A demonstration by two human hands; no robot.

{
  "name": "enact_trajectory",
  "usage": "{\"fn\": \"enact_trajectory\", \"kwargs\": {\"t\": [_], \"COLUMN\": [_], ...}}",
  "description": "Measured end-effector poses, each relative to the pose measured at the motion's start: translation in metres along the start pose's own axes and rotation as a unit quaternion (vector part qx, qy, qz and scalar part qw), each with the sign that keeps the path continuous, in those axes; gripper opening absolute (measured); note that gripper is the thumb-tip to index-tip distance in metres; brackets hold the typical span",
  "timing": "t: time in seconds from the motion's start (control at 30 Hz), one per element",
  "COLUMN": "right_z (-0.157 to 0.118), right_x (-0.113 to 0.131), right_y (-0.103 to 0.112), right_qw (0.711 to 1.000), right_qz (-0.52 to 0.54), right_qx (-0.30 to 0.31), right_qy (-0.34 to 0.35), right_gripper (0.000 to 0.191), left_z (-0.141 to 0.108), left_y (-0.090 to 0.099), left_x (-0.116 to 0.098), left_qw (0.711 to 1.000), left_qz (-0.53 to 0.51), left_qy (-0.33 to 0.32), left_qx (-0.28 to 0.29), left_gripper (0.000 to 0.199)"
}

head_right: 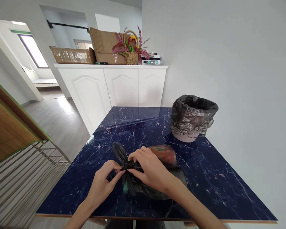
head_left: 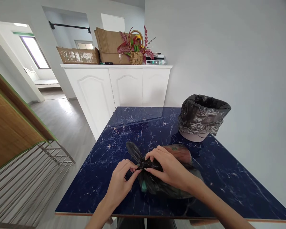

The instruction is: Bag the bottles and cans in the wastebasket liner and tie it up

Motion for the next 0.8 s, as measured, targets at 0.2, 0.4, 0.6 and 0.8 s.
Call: {"fn": "enact_trajectory", "kwargs": {"t": [0.2, 0.4, 0.6, 0.8], "right_z": [-0.012, -0.021, -0.018, -0.025], "right_x": [-0.018, -0.038, -0.041, -0.021], "right_y": [0.03, 0.052, 0.053, 0.067], "right_qw": [0.984, 0.969, 0.952, 0.923], "right_qz": [0.14, 0.155, 0.125, -0.054], "right_qx": [-0.054, -0.122, -0.209, -0.347], "right_qy": [-0.098, -0.149, -0.184, -0.16], "right_gripper": [0.022, 0.024, 0.031, 0.026], "left_z": [-0.003, -0.003, 0.003, 0.012], "left_y": [0.004, 0.008, 0.01, 0.019], "left_x": [0.023, 0.038, 0.019, 0.017], "left_qw": [0.992, 0.986, 0.987, 0.976], "left_qz": [-0.022, -0.033, -0.101, -0.101], "left_qy": [0.121, 0.157, 0.121, 0.189], "left_qx": [-0.01, -0.04, -0.032, -0.046], "left_gripper": [0.028, 0.023, 0.045, 0.031]}}
Point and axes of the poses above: each hand's wrist, its own z-axis towards the middle knuckle, its own y-axis out of the back of the hand, x = y × z, the point moved 4 cm from there along z, towards the middle knuckle, and after that the axes turned 9 degrees about y, right-handed, at the moved point
